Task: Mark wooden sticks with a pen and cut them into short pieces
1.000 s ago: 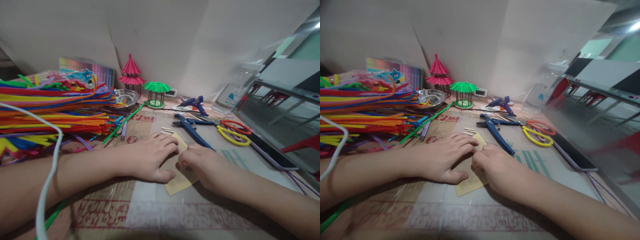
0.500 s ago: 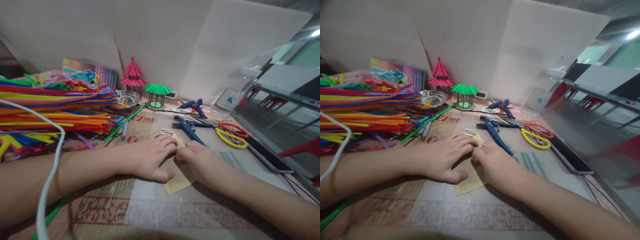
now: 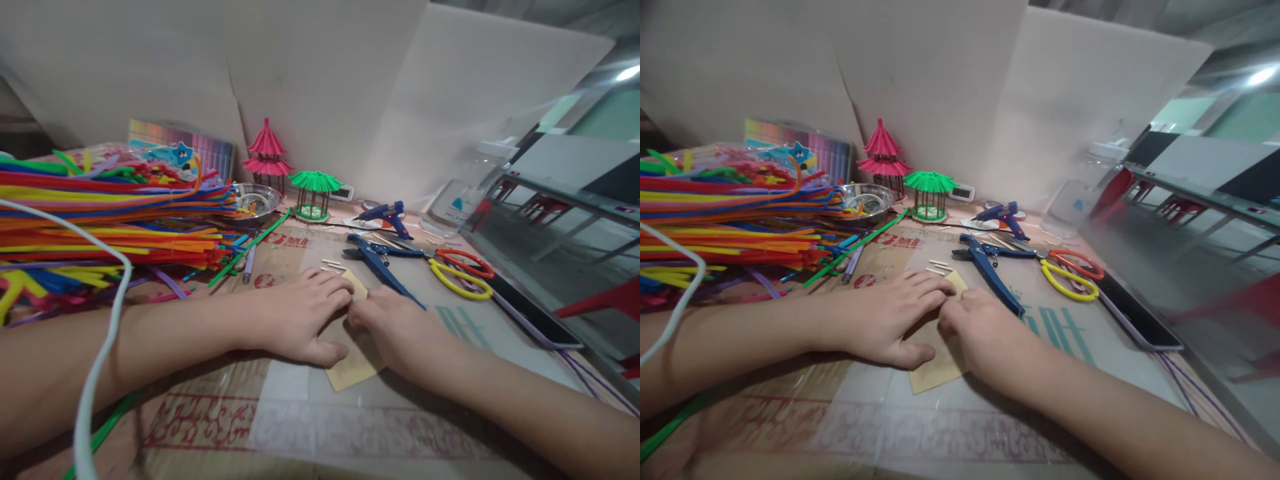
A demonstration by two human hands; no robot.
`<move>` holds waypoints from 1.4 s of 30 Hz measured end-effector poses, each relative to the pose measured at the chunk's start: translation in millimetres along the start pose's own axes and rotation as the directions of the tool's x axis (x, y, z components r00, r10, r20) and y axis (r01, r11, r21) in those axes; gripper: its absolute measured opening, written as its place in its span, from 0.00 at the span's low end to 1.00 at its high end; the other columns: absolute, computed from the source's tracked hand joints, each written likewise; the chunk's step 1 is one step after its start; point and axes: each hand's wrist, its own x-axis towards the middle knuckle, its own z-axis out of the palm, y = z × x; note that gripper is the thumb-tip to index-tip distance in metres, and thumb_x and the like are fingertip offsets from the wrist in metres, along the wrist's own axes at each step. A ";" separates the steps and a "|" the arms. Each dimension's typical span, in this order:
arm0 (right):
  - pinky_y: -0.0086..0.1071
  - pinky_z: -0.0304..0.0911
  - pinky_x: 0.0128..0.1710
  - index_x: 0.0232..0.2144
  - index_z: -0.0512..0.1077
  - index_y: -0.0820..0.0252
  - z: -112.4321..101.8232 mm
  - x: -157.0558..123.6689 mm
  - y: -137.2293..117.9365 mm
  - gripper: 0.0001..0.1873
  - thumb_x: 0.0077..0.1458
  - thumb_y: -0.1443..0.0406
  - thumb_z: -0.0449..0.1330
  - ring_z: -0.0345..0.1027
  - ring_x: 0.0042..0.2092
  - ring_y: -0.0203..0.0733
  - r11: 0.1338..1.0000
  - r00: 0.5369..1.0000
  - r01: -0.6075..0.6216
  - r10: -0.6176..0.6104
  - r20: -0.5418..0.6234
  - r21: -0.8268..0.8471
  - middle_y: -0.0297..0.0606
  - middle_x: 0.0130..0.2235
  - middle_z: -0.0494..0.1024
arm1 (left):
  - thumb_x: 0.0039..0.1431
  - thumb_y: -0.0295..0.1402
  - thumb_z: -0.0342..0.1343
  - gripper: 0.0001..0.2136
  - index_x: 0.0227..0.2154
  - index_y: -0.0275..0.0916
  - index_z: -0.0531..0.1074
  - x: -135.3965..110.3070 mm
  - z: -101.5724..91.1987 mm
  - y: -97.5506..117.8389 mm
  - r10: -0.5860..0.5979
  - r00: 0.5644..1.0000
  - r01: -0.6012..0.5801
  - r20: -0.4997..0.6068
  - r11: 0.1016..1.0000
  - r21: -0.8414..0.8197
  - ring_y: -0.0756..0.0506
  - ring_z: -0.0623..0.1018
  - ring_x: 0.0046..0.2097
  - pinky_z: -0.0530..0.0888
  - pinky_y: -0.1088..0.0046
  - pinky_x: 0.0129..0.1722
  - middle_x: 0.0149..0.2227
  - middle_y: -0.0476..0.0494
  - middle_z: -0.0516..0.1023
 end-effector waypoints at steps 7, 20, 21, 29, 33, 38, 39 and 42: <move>0.32 0.57 0.37 0.32 0.72 0.62 -0.1 0.9 -1.5 0.11 0.53 0.77 0.53 0.63 0.36 0.41 1.000 1.000 -0.005 0.005 -0.002 -0.009 0.40 0.33 0.73 | 0.56 0.47 0.56 0.23 0.47 0.33 0.70 0.3 0.6 -0.3 0.007 1.000 -0.007 0.001 1.000 -0.008 0.32 0.70 0.56 0.66 0.50 0.58 0.55 0.30 0.71; 0.30 0.62 0.31 0.39 0.60 0.54 0.2 6.9 16.6 0.09 0.64 0.58 0.55 0.71 0.31 0.37 0.493 0.941 -0.122 0.334 -0.057 0.861 0.30 0.29 0.75 | 0.62 0.43 0.56 0.13 0.42 0.39 0.71 1.4 5.1 -4.4 -0.058 0.975 0.018 -0.216 0.983 -0.184 0.40 0.74 0.50 0.68 0.59 0.52 0.45 0.40 0.77; 0.30 0.63 0.32 0.37 0.59 0.54 0.9 7.4 15.9 0.12 0.62 0.56 0.58 0.72 0.32 0.37 0.392 0.938 -0.109 0.345 -0.036 0.913 0.30 0.29 0.76 | 0.63 0.42 0.56 0.11 0.39 0.39 0.71 2.2 5.2 -4.6 -0.070 0.961 0.013 -0.268 0.978 -0.209 0.42 0.75 0.47 0.69 0.62 0.49 0.41 0.42 0.77; 0.32 0.65 0.33 0.34 0.61 0.55 8.6 9.8 10.7 0.17 0.58 0.52 0.63 0.73 0.30 0.37 0.366 0.924 -0.166 0.381 0.015 0.916 0.30 0.26 0.78 | 0.68 0.35 0.52 0.07 0.35 0.40 0.70 0.0 2.0 -2.9 -0.086 0.871 -0.038 -0.484 0.970 -0.242 0.46 0.75 0.42 0.68 0.67 0.46 0.37 0.46 0.77; 0.31 0.67 0.36 0.36 0.65 0.56 10.7 6.6 2.8 0.11 0.64 0.55 0.57 0.74 0.34 0.37 0.518 0.948 -0.144 0.316 -0.033 0.843 0.34 0.31 0.79 | 0.67 0.35 0.54 0.06 0.36 0.40 0.71 -1.1 2.9 -0.6 -0.066 0.850 -0.077 -0.523 0.966 -0.248 0.46 0.74 0.42 0.68 0.66 0.46 0.37 0.46 0.77; 0.28 0.65 0.35 0.31 0.72 0.58 8.2 5.2 -0.5 0.10 0.64 0.60 0.57 0.72 0.34 0.35 0.711 0.964 -0.127 0.254 -0.084 0.692 0.34 0.32 0.79 | 0.66 0.34 0.56 0.05 0.37 0.40 0.72 -1.2 2.5 1.7 -0.054 0.853 -0.112 -0.519 0.953 -0.283 0.47 0.74 0.43 0.67 0.67 0.48 0.38 0.47 0.77; 0.28 0.65 0.34 0.31 0.72 0.58 7.4 5.5 -0.6 0.11 0.64 0.60 0.56 0.72 0.34 0.35 0.722 0.965 -0.131 0.251 -0.081 0.680 0.34 0.31 0.79 | 0.66 0.34 0.56 0.04 0.38 0.40 0.73 -1.2 2.3 1.9 -0.051 0.853 -0.118 -0.520 0.951 -0.285 0.47 0.75 0.44 0.67 0.67 0.48 0.38 0.47 0.77; 0.28 0.64 0.33 0.30 0.73 0.58 5.3 7.0 -1.1 0.13 0.65 0.59 0.56 0.71 0.33 0.36 0.739 0.967 -0.141 0.247 -0.069 0.658 0.34 0.30 0.79 | 0.65 0.34 0.57 0.04 0.38 0.39 0.73 -0.9 2.3 2.0 -0.043 0.847 -0.134 -0.530 0.948 -0.290 0.47 0.75 0.44 0.68 0.68 0.48 0.39 0.46 0.78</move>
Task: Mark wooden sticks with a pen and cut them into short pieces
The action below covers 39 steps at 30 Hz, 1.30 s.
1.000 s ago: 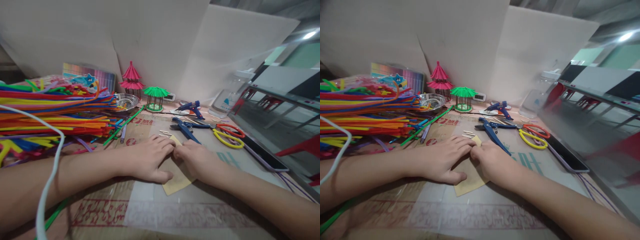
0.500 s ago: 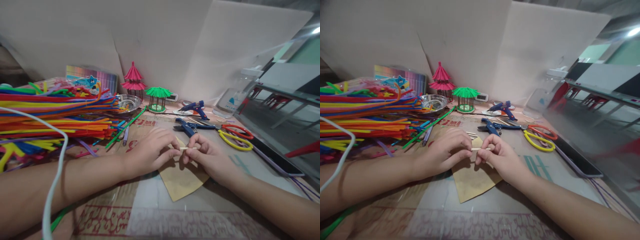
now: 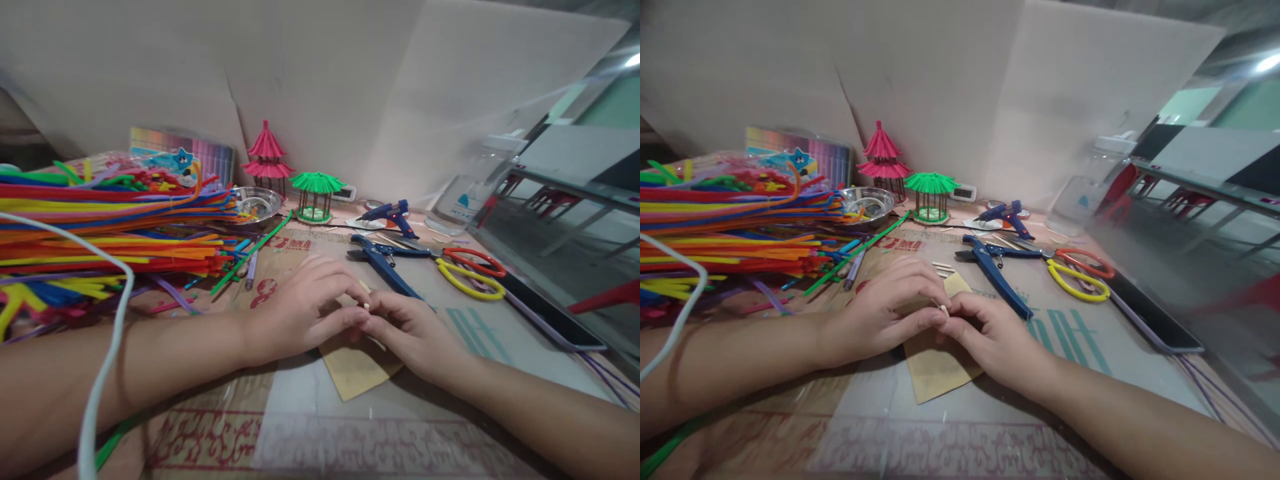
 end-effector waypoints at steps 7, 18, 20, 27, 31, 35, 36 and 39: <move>0.29 0.65 0.34 0.30 0.72 0.58 0.6 1.6 0.3 0.11 0.63 0.61 0.56 0.72 0.33 0.36 1.000 1.000 -0.020 0.020 0.018 -0.001 0.33 0.30 0.80 | 0.64 0.32 0.56 0.05 0.34 0.38 0.74 0.8 0.3 4.0 -0.034 0.999 0.033 -0.037 0.999 -0.027 0.47 0.74 0.41 0.68 0.67 0.46 0.35 0.46 0.77; 0.29 0.68 0.31 0.37 0.72 0.56 -3.1 -4.6 4.1 0.10 0.60 0.56 0.62 0.72 0.29 0.34 0.902 0.971 -0.040 0.137 -0.198 0.430 0.30 0.27 0.76 | 0.67 0.36 0.51 0.10 0.31 0.39 0.72 4.4 1.7 -2.1 -0.159 0.984 0.160 0.081 0.987 -0.010 0.45 0.74 0.40 0.67 0.64 0.44 0.33 0.46 0.76; 0.28 0.66 0.32 0.36 0.73 0.56 -3.7 -2.9 6.9 0.12 0.60 0.54 0.62 0.71 0.29 0.34 0.849 0.979 -0.055 0.150 -0.140 0.525 0.30 0.26 0.77 | 0.67 0.35 0.50 0.10 0.32 0.39 0.71 4.8 2.3 -2.0 -0.108 0.985 0.111 0.132 0.994 -0.019 0.45 0.74 0.41 0.67 0.64 0.46 0.33 0.46 0.76; 0.26 0.63 0.28 0.30 0.74 0.59 -2.6 7.4 12.6 0.17 0.53 0.51 0.68 0.68 0.26 0.32 0.724 0.965 -0.099 0.237 -0.112 0.682 0.30 0.23 0.75 | 0.68 0.30 0.51 0.07 0.35 0.38 0.73 3.4 2.5 -1.9 0.009 0.989 0.002 0.151 0.997 -0.075 0.46 0.74 0.44 0.67 0.67 0.50 0.37 0.44 0.78; 0.25 0.62 0.27 0.30 0.74 0.58 -2.4 7.9 12.4 0.17 0.52 0.51 0.68 0.68 0.26 0.31 0.718 0.964 -0.110 0.247 -0.103 0.687 0.30 0.23 0.75 | 0.65 0.32 0.58 0.03 0.35 0.38 0.74 2.8 4.2 -3.5 0.013 0.993 -0.002 0.121 0.996 -0.094 0.47 0.75 0.44 0.67 0.68 0.50 0.37 0.45 0.78; 0.25 0.62 0.28 0.32 0.75 0.58 -2.3 6.3 14.5 0.16 0.54 0.51 0.67 0.69 0.27 0.32 0.734 0.965 -0.132 0.249 -0.084 0.667 0.30 0.24 0.77 | 0.63 0.33 0.59 0.03 0.34 0.39 0.74 3.1 4.9 -3.2 0.008 0.993 0.002 0.115 0.996 -0.085 0.47 0.75 0.44 0.66 0.68 0.49 0.37 0.47 0.78; 0.25 0.62 0.28 0.32 0.74 0.57 -2.3 6.2 15.0 0.16 0.54 0.51 0.67 0.69 0.27 0.32 0.738 0.965 -0.133 0.248 -0.084 0.662 0.30 0.24 0.77 | 0.63 0.32 0.59 0.03 0.35 0.39 0.74 3.2 4.9 -3.0 0.014 0.993 -0.005 0.117 0.997 -0.079 0.47 0.75 0.44 0.66 0.68 0.49 0.37 0.47 0.78; 0.25 0.61 0.29 0.32 0.74 0.57 -2.5 6.2 15.5 0.15 0.55 0.52 0.67 0.69 0.27 0.31 0.747 0.968 -0.126 0.237 -0.084 0.653 0.29 0.24 0.77 | 0.64 0.29 0.57 0.02 0.35 0.38 0.74 3.4 4.5 -2.7 0.030 0.992 -0.023 0.125 0.998 -0.057 0.47 0.75 0.44 0.66 0.68 0.49 0.38 0.46 0.78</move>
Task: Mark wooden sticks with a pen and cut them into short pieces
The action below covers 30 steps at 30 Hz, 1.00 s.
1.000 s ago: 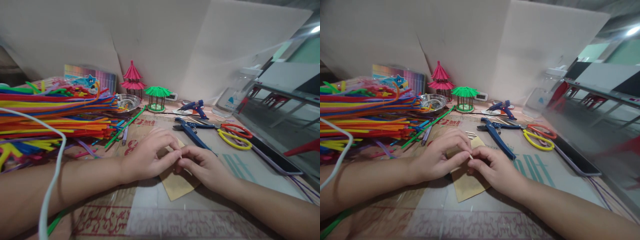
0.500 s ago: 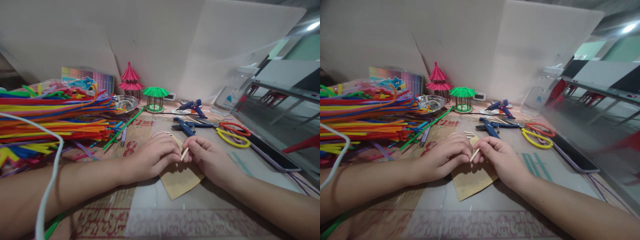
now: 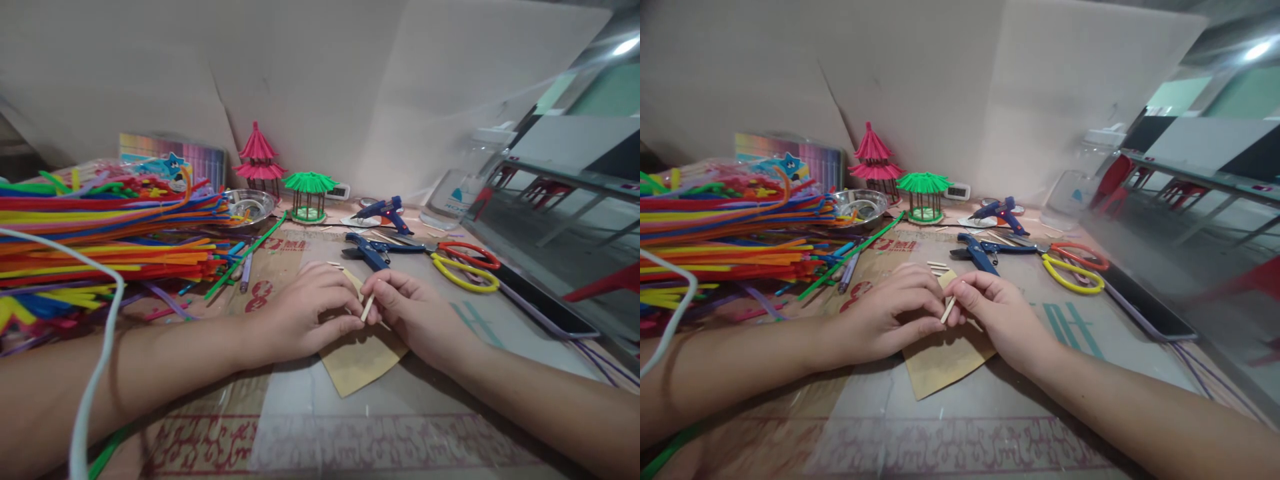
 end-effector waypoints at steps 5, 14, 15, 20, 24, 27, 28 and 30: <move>0.25 0.62 0.30 0.32 0.73 0.57 -0.1 -0.1 -0.6 0.14 0.56 0.53 0.66 0.68 0.28 0.30 1.000 1.000 0.004 -0.004 0.019 -0.015 0.28 0.24 0.77 | 0.65 0.29 0.54 0.04 0.36 0.38 0.74 0.7 -0.8 1.4 0.007 1.000 -0.008 0.025 0.999 0.032 0.47 0.74 0.45 0.67 0.67 0.50 0.38 0.45 0.78; 0.26 0.59 0.29 0.31 0.71 0.57 -2.9 -0.9 1.1 0.15 0.57 0.52 0.65 0.67 0.27 0.30 0.995 0.999 -0.005 0.001 -0.033 -0.098 0.28 0.24 0.77 | 0.63 0.31 0.59 0.02 0.36 0.38 0.75 -0.3 1.2 -0.2 0.022 1.000 -0.022 0.001 0.999 0.036 0.47 0.75 0.44 0.66 0.67 0.50 0.38 0.46 0.79; 0.26 0.59 0.29 0.31 0.71 0.57 -2.8 -0.8 1.1 0.15 0.57 0.52 0.64 0.66 0.27 0.30 0.995 1.000 -0.004 0.001 -0.031 -0.099 0.28 0.24 0.76 | 0.63 0.31 0.59 0.02 0.36 0.38 0.75 -0.5 1.0 -0.5 0.025 1.000 -0.025 -0.001 0.999 0.035 0.47 0.76 0.45 0.66 0.68 0.50 0.38 0.46 0.79; 0.26 0.60 0.30 0.30 0.72 0.58 0.1 -1.1 -1.7 0.16 0.58 0.51 0.64 0.65 0.27 0.30 0.989 1.000 0.009 -0.011 -0.011 -0.145 0.28 0.23 0.75 | 0.63 0.32 0.59 0.03 0.34 0.39 0.75 -0.5 0.1 0.0 0.020 1.000 -0.020 -0.004 0.999 0.047 0.48 0.75 0.43 0.66 0.69 0.48 0.36 0.48 0.79; 0.25 0.62 0.32 0.33 0.74 0.57 2.6 -3.1 -4.7 0.13 0.59 0.53 0.63 0.67 0.29 0.31 0.981 0.999 0.053 -0.053 0.007 -0.187 0.28 0.25 0.75 | 0.64 0.32 0.58 0.04 0.34 0.39 0.75 -0.4 0.3 -0.3 0.005 1.000 -0.005 -0.001 0.998 0.070 0.48 0.75 0.42 0.66 0.69 0.47 0.36 0.48 0.78; 0.26 0.63 0.33 0.34 0.74 0.56 3.9 -4.8 -6.9 0.10 0.60 0.56 0.62 0.68 0.31 0.32 0.965 0.996 0.093 -0.093 0.014 -0.243 0.29 0.27 0.74 | 0.65 0.32 0.57 0.05 0.34 0.38 0.74 -0.5 0.3 -1.0 -0.014 1.000 0.013 0.004 0.996 0.085 0.48 0.74 0.42 0.66 0.69 0.46 0.36 0.47 0.77; 0.27 0.64 0.33 0.34 0.73 0.56 3.9 -5.3 -7.7 0.09 0.60 0.57 0.61 0.68 0.31 0.32 0.955 0.995 0.103 -0.103 0.014 -0.279 0.29 0.28 0.74 | 0.65 0.33 0.56 0.05 0.34 0.38 0.74 -0.7 0.1 -1.1 -0.026 1.000 0.024 0.016 0.995 0.097 0.48 0.74 0.42 0.66 0.68 0.46 0.36 0.47 0.77; 0.27 0.63 0.32 0.33 0.72 0.56 2.3 -6.1 -9.4 0.09 0.61 0.58 0.59 0.69 0.30 0.34 0.914 0.991 0.129 -0.136 0.011 -0.385 0.30 0.28 0.74 | 0.64 0.33 0.57 0.04 0.36 0.38 0.74 -1.3 -0.5 -1.0 -0.072 0.996 0.065 0.048 0.988 0.140 0.47 0.74 0.44 0.66 0.67 0.48 0.38 0.46 0.77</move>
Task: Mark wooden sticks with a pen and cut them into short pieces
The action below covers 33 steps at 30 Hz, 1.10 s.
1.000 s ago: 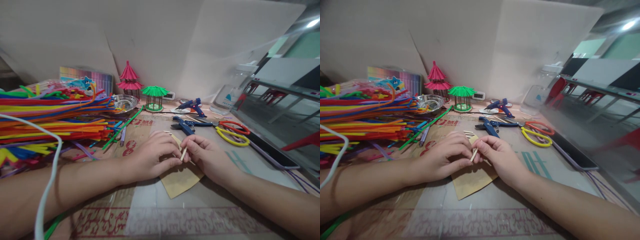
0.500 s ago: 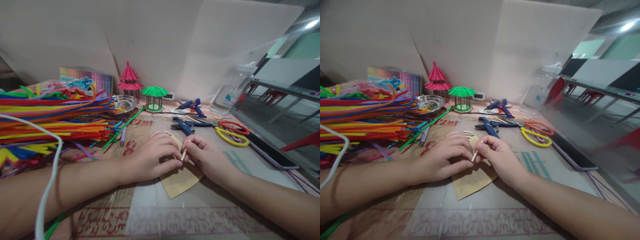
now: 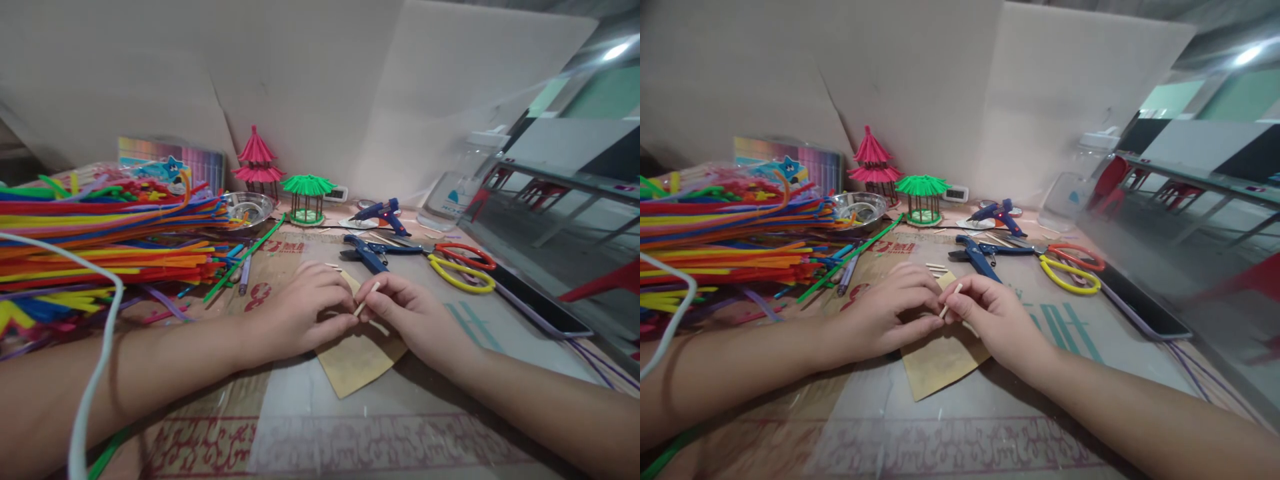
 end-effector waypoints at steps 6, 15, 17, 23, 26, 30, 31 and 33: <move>0.33 0.63 0.36 0.31 0.70 0.56 -11.3 1.9 5.8 0.07 0.62 0.64 0.55 0.71 0.35 0.40 0.817 0.974 0.225 -0.182 0.133 -0.531 0.36 0.32 0.77 | 0.55 0.37 0.59 0.17 0.47 0.37 0.71 -2.6 0.7 -3.8 -0.185 0.968 0.164 0.168 0.977 0.133 0.38 0.70 0.54 0.66 0.56 0.57 0.49 0.39 0.72; 0.33 0.61 0.35 0.29 0.70 0.58 -0.5 13.0 9.1 0.09 0.61 0.70 0.54 0.67 0.35 0.41 0.666 0.916 0.397 -0.243 0.319 -0.631 0.38 0.31 0.75 | 0.55 0.38 0.56 0.13 0.41 0.37 0.69 -0.4 3.7 -5.8 -0.183 0.959 0.137 0.215 0.968 0.210 0.37 0.70 0.53 0.67 0.53 0.56 0.48 0.37 0.72; 0.33 0.60 0.35 0.28 0.69 0.59 -2.3 12.9 7.2 0.09 0.60 0.70 0.54 0.67 0.35 0.41 0.626 0.917 0.398 -0.244 0.316 -0.670 0.39 0.30 0.75 | 0.55 0.39 0.57 0.15 0.43 0.36 0.69 -0.4 3.1 -5.0 -0.188 0.956 0.140 0.224 0.967 0.214 0.36 0.70 0.54 0.66 0.52 0.57 0.49 0.36 0.72; 0.33 0.61 0.35 0.30 0.70 0.59 -3.8 8.5 4.8 0.08 0.61 0.69 0.54 0.67 0.35 0.41 0.678 0.918 0.385 -0.214 0.333 -0.626 0.40 0.32 0.76 | 0.55 0.38 0.57 0.15 0.43 0.36 0.69 -2.0 3.0 -4.0 -0.180 0.956 0.131 0.230 0.968 0.213 0.35 0.69 0.54 0.66 0.52 0.57 0.49 0.36 0.72; 0.34 0.61 0.36 0.29 0.69 0.59 -3.4 11.0 6.8 0.08 0.60 0.70 0.53 0.67 0.35 0.42 0.658 0.930 0.364 -0.215 0.298 -0.660 0.40 0.31 0.76 | 0.56 0.39 0.56 0.16 0.44 0.36 0.69 -3.2 4.3 -4.3 -0.178 0.960 0.131 0.216 0.968 0.216 0.35 0.69 0.55 0.65 0.50 0.58 0.50 0.35 0.72; 0.33 0.61 0.35 0.31 0.70 0.58 -1.4 10.4 6.6 0.08 0.62 0.69 0.53 0.67 0.35 0.41 0.692 0.925 0.371 -0.217 0.312 -0.619 0.38 0.31 0.75 | 0.55 0.38 0.57 0.14 0.42 0.37 0.69 -3.4 5.3 -4.2 -0.168 0.960 0.122 0.222 0.971 0.205 0.36 0.70 0.53 0.66 0.52 0.57 0.48 0.37 0.72; 0.33 0.61 0.35 0.30 0.70 0.58 -0.8 10.0 6.3 0.08 0.62 0.69 0.53 0.67 0.35 0.41 0.692 0.920 0.380 -0.218 0.325 -0.614 0.38 0.31 0.75 | 0.55 0.38 0.56 0.13 0.41 0.37 0.69 -3.1 5.4 -4.1 -0.164 0.962 0.118 0.219 0.971 0.210 0.35 0.70 0.53 0.66 0.52 0.57 0.48 0.37 0.72; 0.33 0.61 0.35 0.29 0.69 0.58 0.0 9.6 6.0 0.09 0.61 0.70 0.53 0.67 0.34 0.41 0.665 0.919 0.391 -0.237 0.316 -0.636 0.39 0.31 0.75 | 0.55 0.39 0.56 0.15 0.42 0.37 0.69 -2.4 5.4 -4.0 -0.165 0.963 0.117 0.213 0.968 0.220 0.35 0.69 0.54 0.66 0.51 0.57 0.49 0.36 0.72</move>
